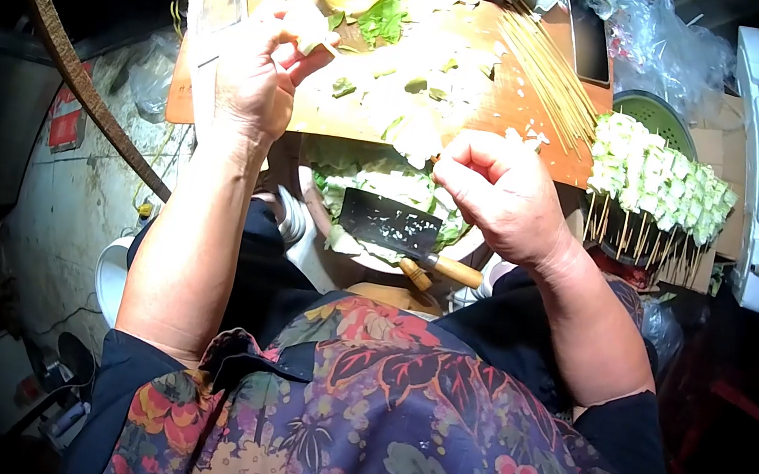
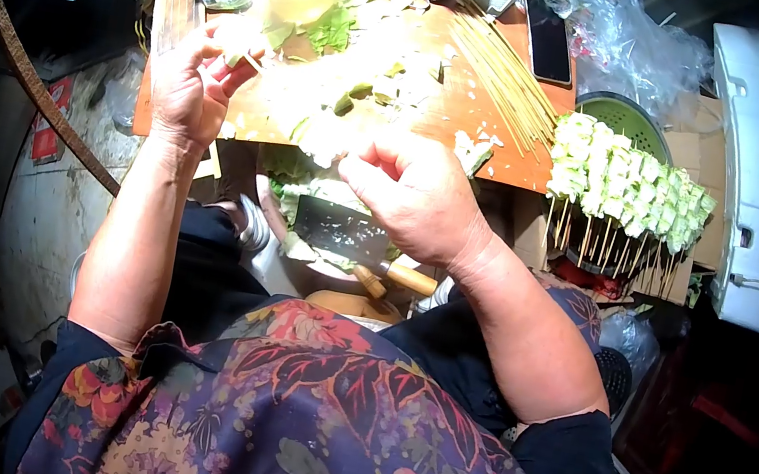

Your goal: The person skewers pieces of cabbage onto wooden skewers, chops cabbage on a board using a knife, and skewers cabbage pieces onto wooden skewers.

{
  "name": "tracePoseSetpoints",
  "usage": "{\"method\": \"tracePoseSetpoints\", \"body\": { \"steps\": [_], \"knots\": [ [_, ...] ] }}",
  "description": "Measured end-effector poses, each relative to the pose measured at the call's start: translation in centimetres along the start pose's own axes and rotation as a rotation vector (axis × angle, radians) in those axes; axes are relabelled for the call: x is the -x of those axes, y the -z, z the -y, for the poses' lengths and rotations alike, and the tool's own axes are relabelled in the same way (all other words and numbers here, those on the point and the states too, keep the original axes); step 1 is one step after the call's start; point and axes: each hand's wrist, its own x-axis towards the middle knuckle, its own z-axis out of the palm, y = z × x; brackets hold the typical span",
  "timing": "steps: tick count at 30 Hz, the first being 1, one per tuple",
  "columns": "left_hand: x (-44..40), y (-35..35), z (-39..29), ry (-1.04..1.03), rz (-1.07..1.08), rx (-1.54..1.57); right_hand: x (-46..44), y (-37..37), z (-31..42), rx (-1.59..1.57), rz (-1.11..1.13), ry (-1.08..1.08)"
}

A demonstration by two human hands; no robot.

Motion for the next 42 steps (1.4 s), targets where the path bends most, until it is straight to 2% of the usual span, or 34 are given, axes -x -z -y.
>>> {"method": "tracePoseSetpoints", "body": {
  "steps": [7,9,14,18,21,23,24,28,31,42],
  "knots": [
    [0.0,0.1,0.1,-0.003,-0.023,-0.025,0.2,0.6,0.8,0.076,0.043,0.016],
    [0.1,-0.2,0.3,0.001,-0.052,-0.017,0.3,0.5,1.0,0.070,-0.051,0.028],
    [0.3,-0.6,0.5,0.005,-0.044,-0.007,0.1,0.9,0.6,0.046,-0.083,0.000],
    [-0.1,-0.5,0.6,0.004,-0.040,0.011,0.0,0.6,0.4,0.012,-0.019,-0.039],
    [0.2,-0.8,0.6,0.004,-0.028,0.048,0.0,0.9,0.3,0.142,0.024,-0.055],
    [0.2,-0.9,0.6,0.001,-0.024,0.051,0.3,0.4,0.5,0.150,0.162,-0.038],
    [-0.1,-0.7,0.6,0.008,-0.019,0.034,0.4,0.4,0.6,0.148,0.162,-0.038],
    [0.0,-1.0,0.6,0.005,-0.086,0.015,0.4,0.7,0.7,0.061,0.059,-0.055],
    [-0.1,-0.7,0.7,0.037,-0.059,0.041,0.4,1.0,0.1,0.056,-0.025,0.029],
    [0.5,-1.2,1.2,0.039,-0.046,0.035,0.3,0.7,0.3,0.144,-0.097,-0.010]
  ]
}}
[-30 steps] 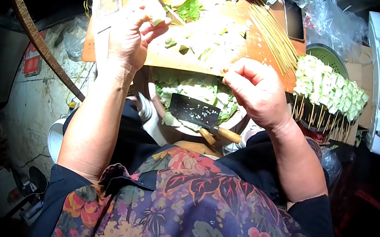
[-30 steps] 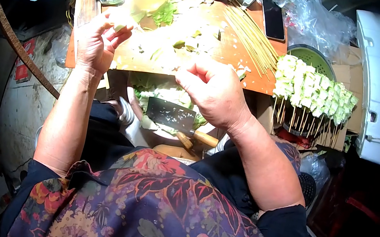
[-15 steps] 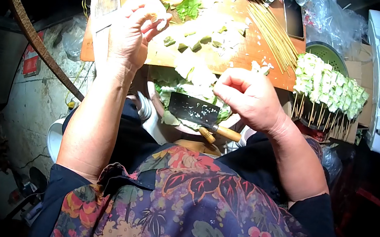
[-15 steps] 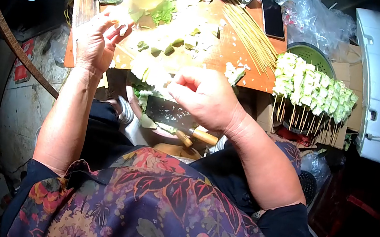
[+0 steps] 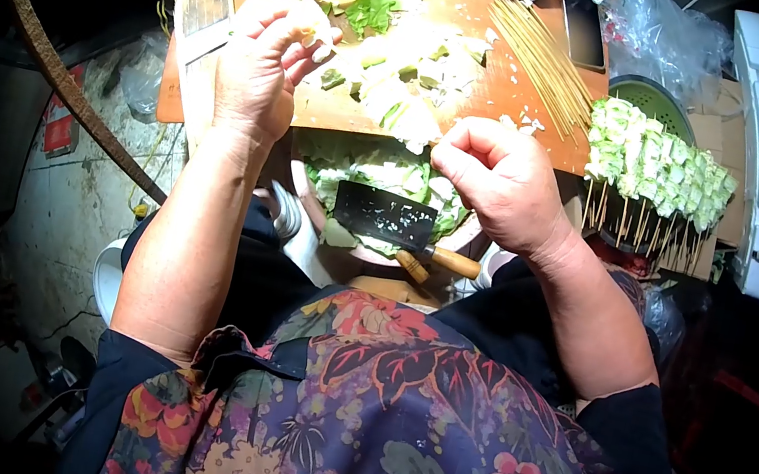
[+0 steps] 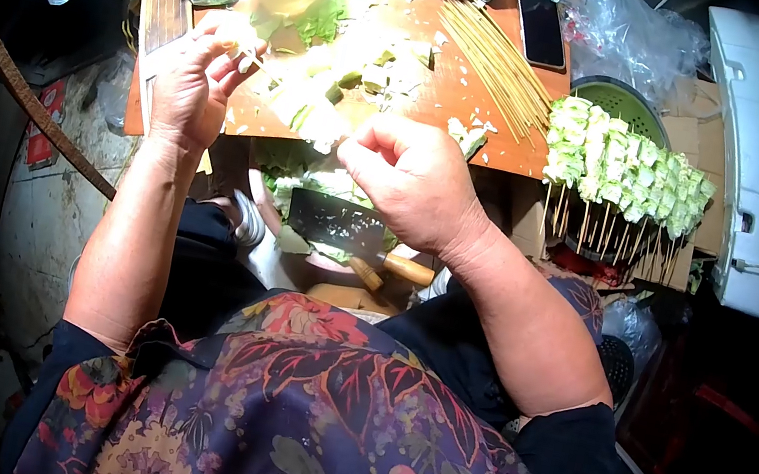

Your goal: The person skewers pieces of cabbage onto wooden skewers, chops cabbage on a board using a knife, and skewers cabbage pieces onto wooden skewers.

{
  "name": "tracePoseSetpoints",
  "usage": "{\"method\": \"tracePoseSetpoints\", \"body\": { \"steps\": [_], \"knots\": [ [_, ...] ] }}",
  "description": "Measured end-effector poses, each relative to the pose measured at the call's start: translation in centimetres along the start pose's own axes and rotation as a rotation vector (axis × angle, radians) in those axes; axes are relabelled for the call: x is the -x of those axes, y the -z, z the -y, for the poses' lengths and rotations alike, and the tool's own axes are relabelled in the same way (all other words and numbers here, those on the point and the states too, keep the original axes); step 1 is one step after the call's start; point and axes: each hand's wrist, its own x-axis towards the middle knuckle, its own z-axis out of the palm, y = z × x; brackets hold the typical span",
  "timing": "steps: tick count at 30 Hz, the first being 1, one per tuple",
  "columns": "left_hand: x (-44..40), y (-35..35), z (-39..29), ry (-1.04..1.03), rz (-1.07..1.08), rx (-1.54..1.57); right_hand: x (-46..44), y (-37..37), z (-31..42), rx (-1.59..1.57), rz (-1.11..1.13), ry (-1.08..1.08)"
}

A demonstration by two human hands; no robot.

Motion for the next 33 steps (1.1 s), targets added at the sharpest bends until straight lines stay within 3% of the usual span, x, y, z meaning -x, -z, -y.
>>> {"method": "tracePoseSetpoints", "body": {
  "steps": [8,14,17,19,33],
  "knots": [
    [0.3,-0.1,1.4,-0.105,-0.033,-0.102,0.4,-1.4,0.0,0.018,-0.041,0.027],
    [1.1,-1.1,0.8,0.029,-0.003,-0.009,0.5,-1.6,-0.5,0.064,-0.112,0.086],
    [1.4,-1.1,0.9,0.041,0.079,-0.076,0.6,-1.3,-0.4,0.067,-0.088,0.072],
    [2.7,-1.9,1.4,0.157,0.137,-0.193,0.2,-1.2,-0.2,-0.093,-0.063,0.007],
    [2.2,-3.0,1.7,0.087,0.227,-0.201,-1.0,-0.8,-1.5,-0.202,-0.105,0.014]
  ]
}}
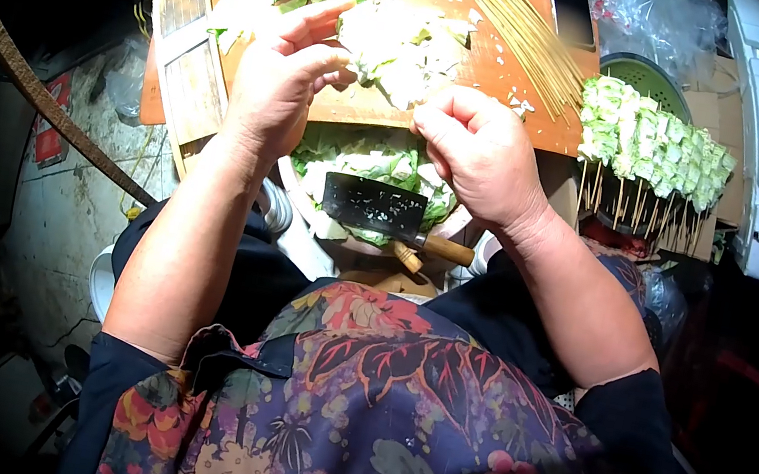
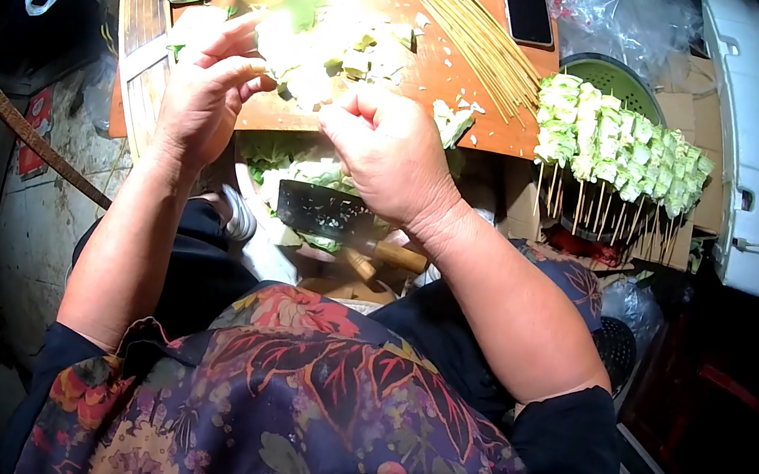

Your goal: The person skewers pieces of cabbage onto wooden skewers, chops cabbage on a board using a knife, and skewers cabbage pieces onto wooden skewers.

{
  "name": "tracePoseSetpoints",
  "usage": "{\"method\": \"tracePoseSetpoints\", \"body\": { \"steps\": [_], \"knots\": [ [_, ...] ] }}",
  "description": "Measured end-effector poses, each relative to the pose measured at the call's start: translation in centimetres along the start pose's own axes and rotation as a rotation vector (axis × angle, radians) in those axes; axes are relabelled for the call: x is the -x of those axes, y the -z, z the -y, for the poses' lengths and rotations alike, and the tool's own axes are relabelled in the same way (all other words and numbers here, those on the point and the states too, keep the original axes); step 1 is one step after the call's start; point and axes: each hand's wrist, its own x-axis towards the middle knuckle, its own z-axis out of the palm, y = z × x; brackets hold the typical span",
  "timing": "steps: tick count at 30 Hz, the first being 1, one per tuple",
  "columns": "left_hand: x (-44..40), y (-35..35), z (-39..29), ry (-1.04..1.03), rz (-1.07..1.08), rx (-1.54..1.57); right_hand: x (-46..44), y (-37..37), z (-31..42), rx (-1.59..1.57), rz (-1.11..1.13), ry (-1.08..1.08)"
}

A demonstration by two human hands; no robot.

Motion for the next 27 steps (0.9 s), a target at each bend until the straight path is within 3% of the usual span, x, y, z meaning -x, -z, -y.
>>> {"method": "tracePoseSetpoints", "body": {
  "steps": [6,9,13,15,17,20,27],
  "knots": [
    [-0.1,0.1,0.2,-0.060,0.003,-0.125,-0.1,0.2,0.0,-0.157,-0.006,-0.050],
    [-0.3,0.6,0.2,-0.022,-0.126,-0.272,-0.1,0.8,0.5,-0.213,-0.052,-0.093],
    [-1.0,3.2,1.7,0.556,0.176,-0.754,0.1,0.9,0.5,-0.193,-0.044,-0.058],
    [-1.1,3.1,2.6,0.629,0.191,-1.093,0.1,1.1,0.4,-0.192,-0.036,-0.057],
    [-1.9,3.8,3.6,0.587,0.129,-1.152,0.2,1.2,0.5,-0.190,-0.029,-0.058],
    [-4.0,5.7,4.9,0.264,-0.204,-0.943,0.3,1.4,0.7,-0.172,-0.017,-0.066],
    [-4.4,3.3,4.8,0.322,-0.068,-0.949,0.4,1.9,0.7,-0.179,-0.017,-0.097]
  ]
}}
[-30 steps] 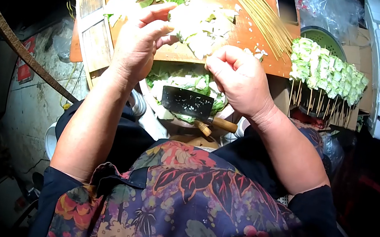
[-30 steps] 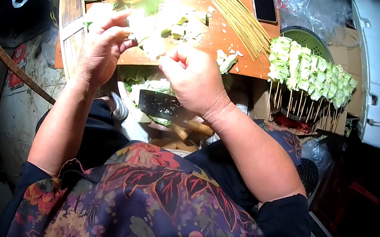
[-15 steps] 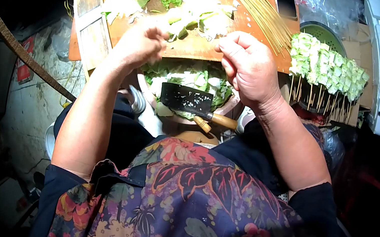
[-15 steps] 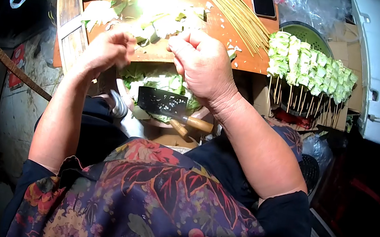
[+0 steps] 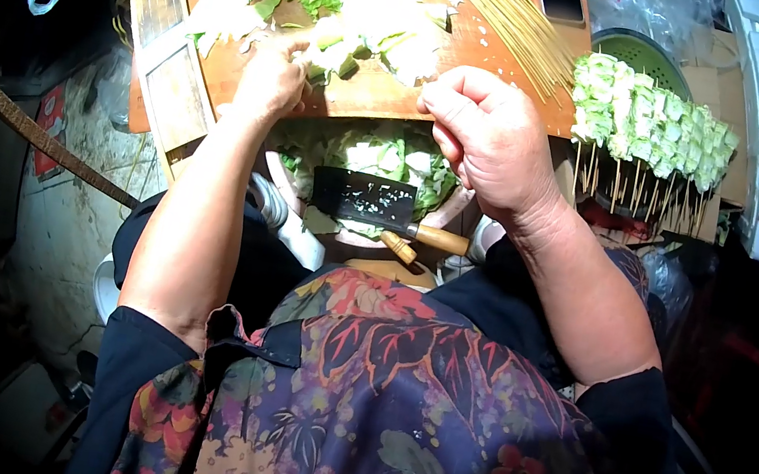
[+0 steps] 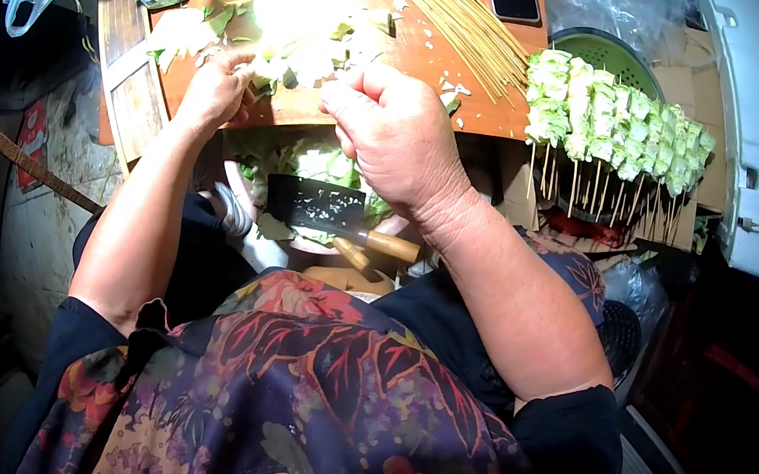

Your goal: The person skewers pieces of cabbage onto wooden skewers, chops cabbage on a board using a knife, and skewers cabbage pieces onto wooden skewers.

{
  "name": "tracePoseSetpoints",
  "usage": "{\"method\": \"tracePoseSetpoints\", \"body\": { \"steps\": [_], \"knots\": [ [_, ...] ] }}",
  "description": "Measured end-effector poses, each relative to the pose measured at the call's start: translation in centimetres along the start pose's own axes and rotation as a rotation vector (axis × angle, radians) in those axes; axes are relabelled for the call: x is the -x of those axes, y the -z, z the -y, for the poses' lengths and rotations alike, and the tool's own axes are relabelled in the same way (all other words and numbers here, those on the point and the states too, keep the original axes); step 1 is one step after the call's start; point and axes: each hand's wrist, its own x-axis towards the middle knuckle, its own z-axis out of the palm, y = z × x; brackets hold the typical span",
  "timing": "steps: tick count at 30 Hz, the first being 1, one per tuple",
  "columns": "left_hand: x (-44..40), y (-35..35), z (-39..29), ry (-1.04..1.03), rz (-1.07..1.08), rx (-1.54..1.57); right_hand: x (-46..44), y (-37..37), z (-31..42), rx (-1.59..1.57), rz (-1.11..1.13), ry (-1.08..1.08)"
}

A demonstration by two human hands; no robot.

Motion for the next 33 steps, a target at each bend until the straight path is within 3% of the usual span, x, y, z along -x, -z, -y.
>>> {"method": "tracePoseSetpoints", "body": {
  "steps": [8,13,26,33],
  "knots": [
    [-1.3,-0.5,-0.2,0.013,0.047,-0.087,0.2,0.5,0.0,-0.014,0.011,-0.013],
    [-1.2,-0.7,0.1,0.143,0.239,-0.143,0.4,0.7,-0.1,0.050,0.010,0.005],
    [-1.2,-1.1,1.3,0.149,0.219,-0.206,0.3,1.0,-0.9,0.160,-0.004,0.064],
    [0.2,-2.7,1.5,0.079,0.071,0.069,0.5,0.7,-1.0,0.204,0.025,0.092]
  ]
}}
